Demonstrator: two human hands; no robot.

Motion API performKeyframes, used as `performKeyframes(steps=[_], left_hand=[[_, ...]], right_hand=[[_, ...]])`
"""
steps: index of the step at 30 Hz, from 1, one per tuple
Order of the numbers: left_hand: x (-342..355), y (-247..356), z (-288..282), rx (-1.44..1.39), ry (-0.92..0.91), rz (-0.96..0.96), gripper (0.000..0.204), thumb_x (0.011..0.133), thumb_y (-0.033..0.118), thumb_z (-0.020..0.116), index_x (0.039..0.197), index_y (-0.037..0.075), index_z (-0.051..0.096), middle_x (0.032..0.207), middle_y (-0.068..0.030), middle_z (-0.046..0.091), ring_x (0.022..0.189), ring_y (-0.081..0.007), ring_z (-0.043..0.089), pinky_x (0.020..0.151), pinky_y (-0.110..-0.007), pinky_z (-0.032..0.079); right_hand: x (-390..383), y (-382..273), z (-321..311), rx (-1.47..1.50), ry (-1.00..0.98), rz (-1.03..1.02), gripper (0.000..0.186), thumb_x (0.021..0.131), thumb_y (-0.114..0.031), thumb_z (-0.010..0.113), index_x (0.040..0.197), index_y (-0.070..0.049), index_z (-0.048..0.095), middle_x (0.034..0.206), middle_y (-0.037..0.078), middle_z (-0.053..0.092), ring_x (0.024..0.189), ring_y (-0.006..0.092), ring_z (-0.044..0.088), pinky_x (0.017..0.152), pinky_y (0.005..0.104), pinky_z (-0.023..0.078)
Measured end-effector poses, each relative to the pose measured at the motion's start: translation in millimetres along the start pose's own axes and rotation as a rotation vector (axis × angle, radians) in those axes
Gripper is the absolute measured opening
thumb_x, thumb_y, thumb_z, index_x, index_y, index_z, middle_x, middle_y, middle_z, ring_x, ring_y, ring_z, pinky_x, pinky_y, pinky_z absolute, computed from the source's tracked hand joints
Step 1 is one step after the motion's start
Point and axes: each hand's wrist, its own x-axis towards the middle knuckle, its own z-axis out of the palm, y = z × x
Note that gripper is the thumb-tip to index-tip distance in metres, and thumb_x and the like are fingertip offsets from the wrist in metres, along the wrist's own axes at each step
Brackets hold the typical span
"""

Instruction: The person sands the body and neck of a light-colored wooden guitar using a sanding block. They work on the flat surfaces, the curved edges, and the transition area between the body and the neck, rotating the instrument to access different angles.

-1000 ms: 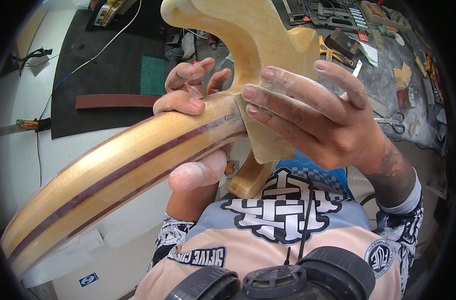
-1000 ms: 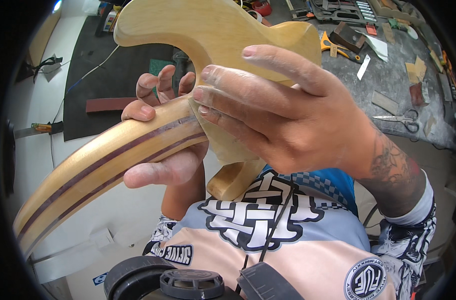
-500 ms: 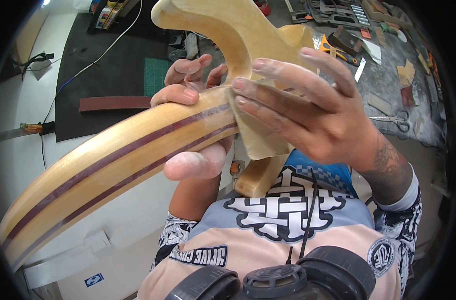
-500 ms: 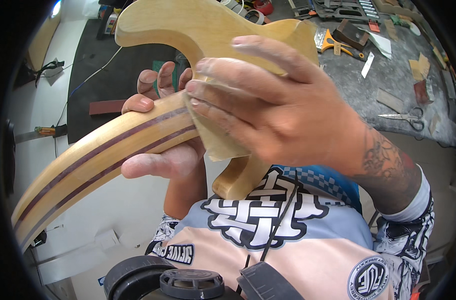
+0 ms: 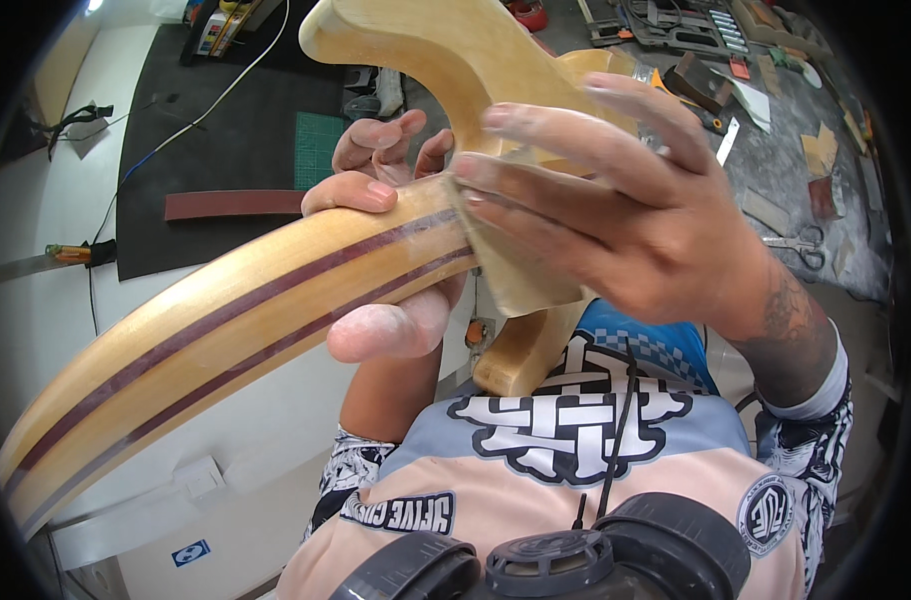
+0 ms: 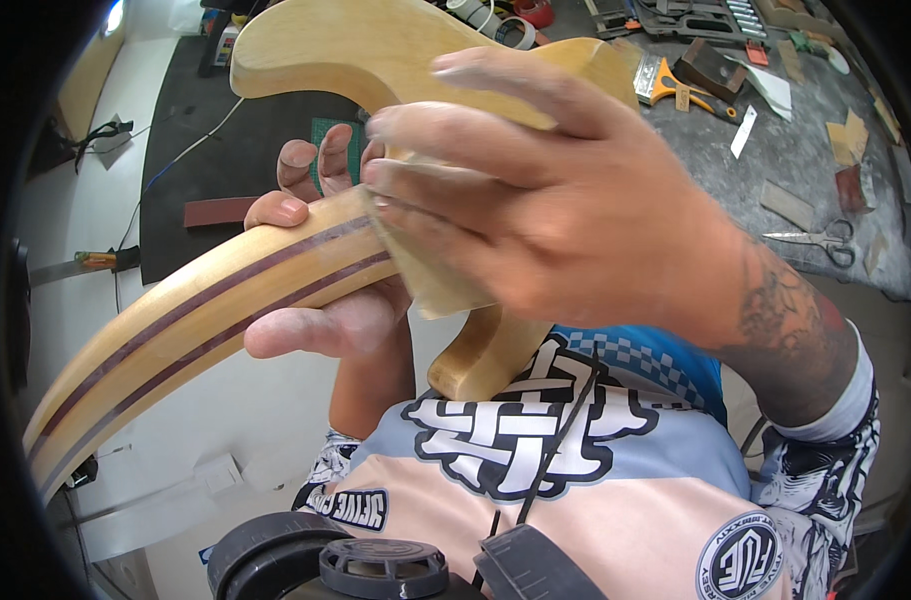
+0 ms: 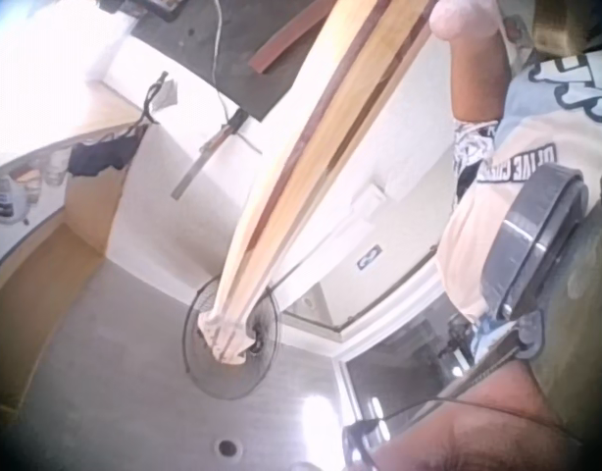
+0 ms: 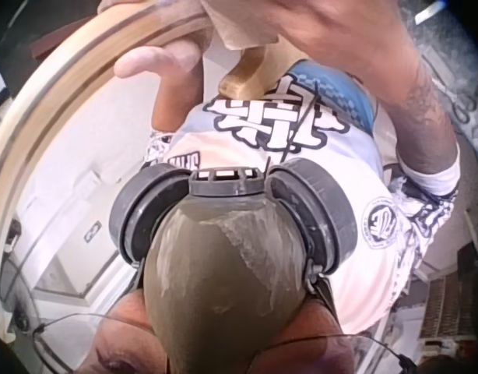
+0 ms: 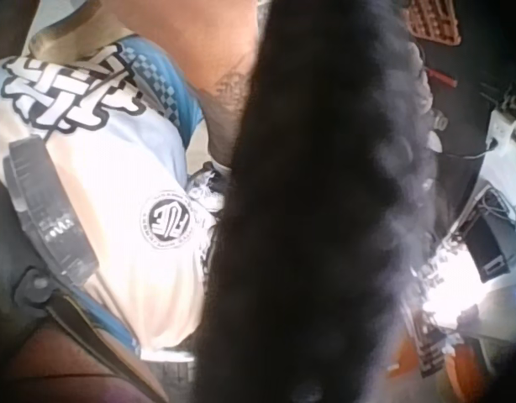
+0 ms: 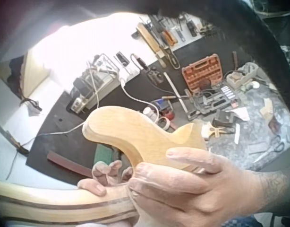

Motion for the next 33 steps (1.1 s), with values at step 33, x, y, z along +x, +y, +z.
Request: performKeyframes(steps=[33], left_hand=[[17.7, -26.4, -3.3, 0.363, -0.280, 0.121, 0.067, 0.079, 0.035, 0.089, 0.119, 0.013, 0.040, 0.105, -0.0152, 0.068, 0.114, -0.0355, 0.066, 0.119, -0.057, 0.030]], right_hand=[[-69.0, -21.6, -15.9, 1.111, 0.272, 1.176, 0.032, 0.099, -0.008, 0.067, 0.129, 0.003, 0.066, 0.128, 0.013, 0.071, 0.117, 0.0213, 0.066, 0.103, 0.0355, 0.051]])
